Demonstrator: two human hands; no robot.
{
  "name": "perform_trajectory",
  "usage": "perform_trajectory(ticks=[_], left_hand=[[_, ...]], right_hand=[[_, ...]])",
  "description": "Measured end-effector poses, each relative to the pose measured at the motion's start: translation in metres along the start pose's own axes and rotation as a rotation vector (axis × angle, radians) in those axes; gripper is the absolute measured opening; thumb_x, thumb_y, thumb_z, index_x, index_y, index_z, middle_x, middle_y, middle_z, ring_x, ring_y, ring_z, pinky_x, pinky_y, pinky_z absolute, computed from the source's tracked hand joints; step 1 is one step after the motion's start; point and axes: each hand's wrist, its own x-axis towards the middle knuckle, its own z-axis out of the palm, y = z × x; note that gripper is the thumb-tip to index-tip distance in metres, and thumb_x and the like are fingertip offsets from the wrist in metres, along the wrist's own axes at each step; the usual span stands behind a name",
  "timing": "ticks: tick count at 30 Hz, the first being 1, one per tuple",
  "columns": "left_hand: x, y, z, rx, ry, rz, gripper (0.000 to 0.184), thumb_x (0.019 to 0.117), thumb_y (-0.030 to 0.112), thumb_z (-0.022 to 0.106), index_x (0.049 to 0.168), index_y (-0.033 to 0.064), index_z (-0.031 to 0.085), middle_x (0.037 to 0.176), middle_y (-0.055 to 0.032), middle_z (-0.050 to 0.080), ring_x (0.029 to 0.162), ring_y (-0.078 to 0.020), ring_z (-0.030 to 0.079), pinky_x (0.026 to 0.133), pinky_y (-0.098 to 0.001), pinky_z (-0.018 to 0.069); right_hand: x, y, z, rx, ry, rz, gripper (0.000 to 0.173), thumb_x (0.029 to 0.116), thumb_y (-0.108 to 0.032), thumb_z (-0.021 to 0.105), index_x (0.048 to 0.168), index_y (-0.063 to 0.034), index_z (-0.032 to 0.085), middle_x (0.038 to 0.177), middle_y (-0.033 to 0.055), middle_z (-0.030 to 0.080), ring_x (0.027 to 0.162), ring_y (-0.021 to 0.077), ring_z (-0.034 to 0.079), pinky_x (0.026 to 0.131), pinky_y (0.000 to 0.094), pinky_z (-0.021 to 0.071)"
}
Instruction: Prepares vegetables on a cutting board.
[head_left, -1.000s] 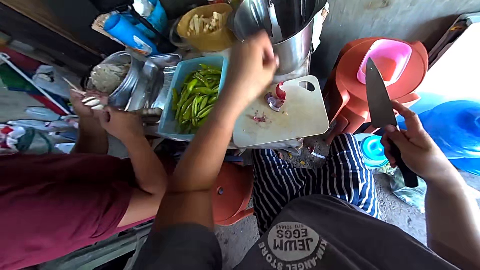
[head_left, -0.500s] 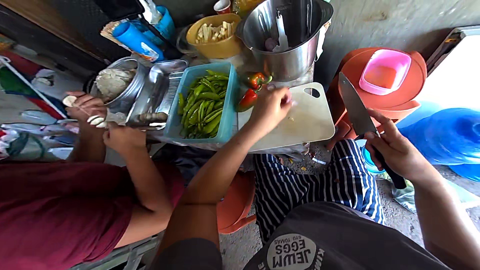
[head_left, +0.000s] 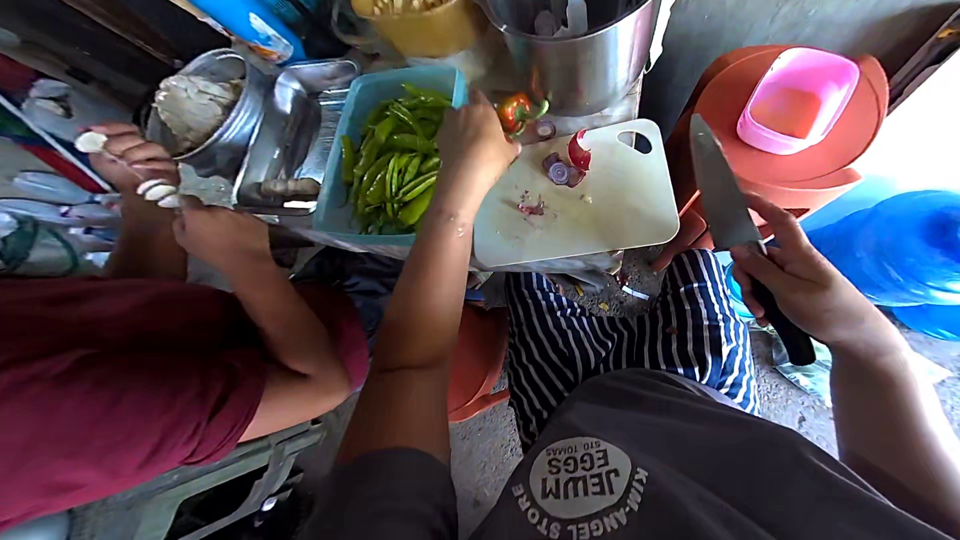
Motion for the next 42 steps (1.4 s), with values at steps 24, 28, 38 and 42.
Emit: perform_trajectory(ticks=[24, 28, 38, 42], left_hand=[[-0.041, -0.035, 0.064, -0.421, 0.25, 0.27, 0.061, 0.0941, 0.021, 0.075, 0.144, -0.0017, 0.048, 0.131, -0.027, 0.062, 0.12, -0.0405, 0.063, 0.104, -0.0534, 0.0499], [-0.086, -0.038, 0.106, -0.535, 0.551, 0.433, 0.055, 0.0914, 0.017, 0.077, 0.137, -0.0064, 0.057, 0.133, -0.0248, 0.064, 0.12, -0.0349, 0.066, 0.101, -0.0453, 0.0535], [-0.081, -0.053, 0.15, -0.685, 0.602, 0.519, 0.039, 0.0952, 0.014, 0.073, 0.13, -0.0026, 0.065, 0.131, -0.0222, 0.066, 0.126, -0.0307, 0.062, 0.107, -0.0377, 0.0483], [-0.077, -0.052, 0.154, -0.699, 0.634, 0.525, 0.037, 0.0963, 0.015, 0.072, 0.129, -0.0009, 0.067, 0.13, -0.0213, 0.067, 0.123, -0.0281, 0.063, 0.105, -0.0351, 0.0486]], right_hand=[[0.088, -0.07, 0.069, -0.577, -0.278, -0.031, 0.056, 0.1132, -0.033, 0.035, 0.166, -0.0267, 0.015, 0.079, 0.0153, 0.06, 0.053, 0.0253, 0.058, 0.05, 0.0433, 0.0523], [0.08, -0.06, 0.076, -0.663, -0.197, -0.227, 0.054, 0.1133, -0.03, 0.037, 0.164, -0.0188, 0.023, 0.077, 0.0134, 0.062, 0.06, 0.0282, 0.062, 0.058, 0.0473, 0.0541], [0.062, -0.066, 0.096, -0.815, -0.2, -0.307, 0.05, 0.1128, -0.029, 0.039, 0.161, -0.0153, 0.032, 0.086, 0.0164, 0.067, 0.074, 0.0369, 0.068, 0.065, 0.0513, 0.0548], [0.059, -0.069, 0.098, -0.85, -0.211, -0.349, 0.05, 0.112, -0.028, 0.041, 0.16, -0.0134, 0.034, 0.082, 0.0147, 0.065, 0.068, 0.0346, 0.066, 0.06, 0.047, 0.054]])
